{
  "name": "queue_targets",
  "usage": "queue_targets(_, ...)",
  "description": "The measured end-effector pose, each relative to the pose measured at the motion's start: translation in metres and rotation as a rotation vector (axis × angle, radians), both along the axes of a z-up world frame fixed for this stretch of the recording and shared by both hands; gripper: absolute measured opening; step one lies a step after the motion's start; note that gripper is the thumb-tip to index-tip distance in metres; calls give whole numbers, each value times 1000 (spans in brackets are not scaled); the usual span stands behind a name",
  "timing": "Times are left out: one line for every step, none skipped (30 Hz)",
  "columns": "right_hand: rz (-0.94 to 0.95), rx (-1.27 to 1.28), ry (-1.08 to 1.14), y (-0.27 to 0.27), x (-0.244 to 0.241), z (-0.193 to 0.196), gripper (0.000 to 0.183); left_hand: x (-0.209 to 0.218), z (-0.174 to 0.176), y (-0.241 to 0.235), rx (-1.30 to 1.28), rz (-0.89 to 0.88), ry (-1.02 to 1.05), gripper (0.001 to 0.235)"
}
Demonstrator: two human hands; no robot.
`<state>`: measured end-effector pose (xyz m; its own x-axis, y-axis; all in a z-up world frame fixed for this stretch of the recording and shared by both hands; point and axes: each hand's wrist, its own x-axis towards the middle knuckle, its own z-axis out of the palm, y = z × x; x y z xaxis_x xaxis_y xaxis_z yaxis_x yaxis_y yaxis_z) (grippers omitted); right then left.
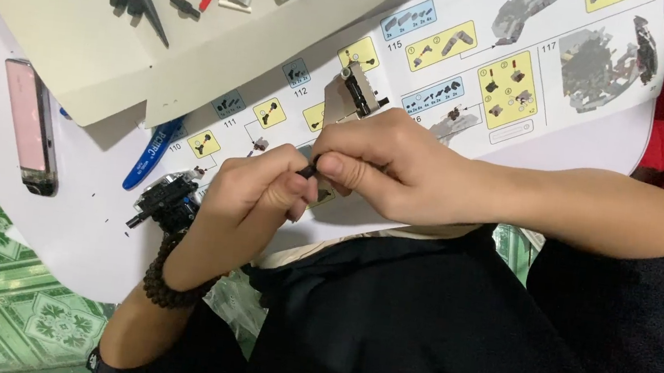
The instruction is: The person assembles a mechanical kit by hand, following a printed instruction manual. They pick small black and grey plastic parts from a tray, connect them into subassemblies, and then join the subassemblies into a larger structure. The person rotates the assembly to check fit and alignment throughout the process.
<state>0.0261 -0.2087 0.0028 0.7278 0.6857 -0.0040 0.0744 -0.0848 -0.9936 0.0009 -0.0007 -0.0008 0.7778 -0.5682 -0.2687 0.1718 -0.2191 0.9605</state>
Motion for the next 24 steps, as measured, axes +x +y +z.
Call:
queue_targets(1,1,2,0,0,0,24,0,0,-1,1,1,2,27)
queue_targets(4,-4,-3,0,0,0,23,0,0,-1,3,-2,-36,27)
queue_targets(8,-10,-9,0,-1,0,23,0,-1,-2,5,-5,-75,28)
queue_targets(8,-10,-5,-1,0,0,23,0,-1,-3,5,-5,-71,28)
queue_targets(19,-24,1,-1,0,0,21,0,-1,-3,1,-7,-97,26)
queue_targets(32,-38,3,-1,1,0,19,1,-1,-3,-2,-9,-127,24)
queue_targets(32,-38,2,-2,0,0,19,1,0,-3,-2,-8,-127,24)
queue_targets(33,-36,5,-2,-1,1,18,2,1,-3,-13,-25,-132,19)
queue_targets(34,-34,8,-2,-1,2,18,2,2,-2,-23,-43,-137,15)
queue_targets(37,-34,9,-1,-1,1,18,2,1,-2,-24,-40,-136,15)
queue_targets(50,-37,21,-1,-1,1,19,1,0,-2,-19,-44,-156,16)
queue_targets(63,-38,28,-1,1,1,20,1,0,-2,-14,-47,-179,17)
queue_targets(66,-38,25,0,0,1,20,1,1,-1,-13,-45,-183,17)
queue_targets(63,-34,35,0,-1,0,19,1,1,-1,-6,-53,-171,14)
queue_targets(61,-30,46,0,-2,0,19,2,1,-2,0,-61,-159,11)
queue_targets(60,-30,47,0,-2,0,19,1,1,-1,0,-62,-158,11)
queue_targets(62,-36,47,0,-3,-1,18,0,0,0,8,-65,-161,7)
queue_targets(66,-43,42,0,-1,-1,17,1,-1,0,15,-66,-169,3)
queue_targets(67,-45,37,0,-1,-1,17,2,1,0,13,-65,-174,3)
queue_targets(67,-38,37,0,-1,0,17,3,3,0,26,-68,-159,4)
queue_targets(66,-31,37,0,-1,0,17,3,6,-1,39,-72,-143,10)
queue_targets(66,-28,27,0,-2,-3,17,4,6,-1,42,-72,-152,10)
queue_targets(65,-10,60,-1,-4,-5,22,5,7,-1,45,-67,-119,14)
queue_targets(64,6,92,-3,-5,-8,28,6,8,-2,45,-62,-87,37)
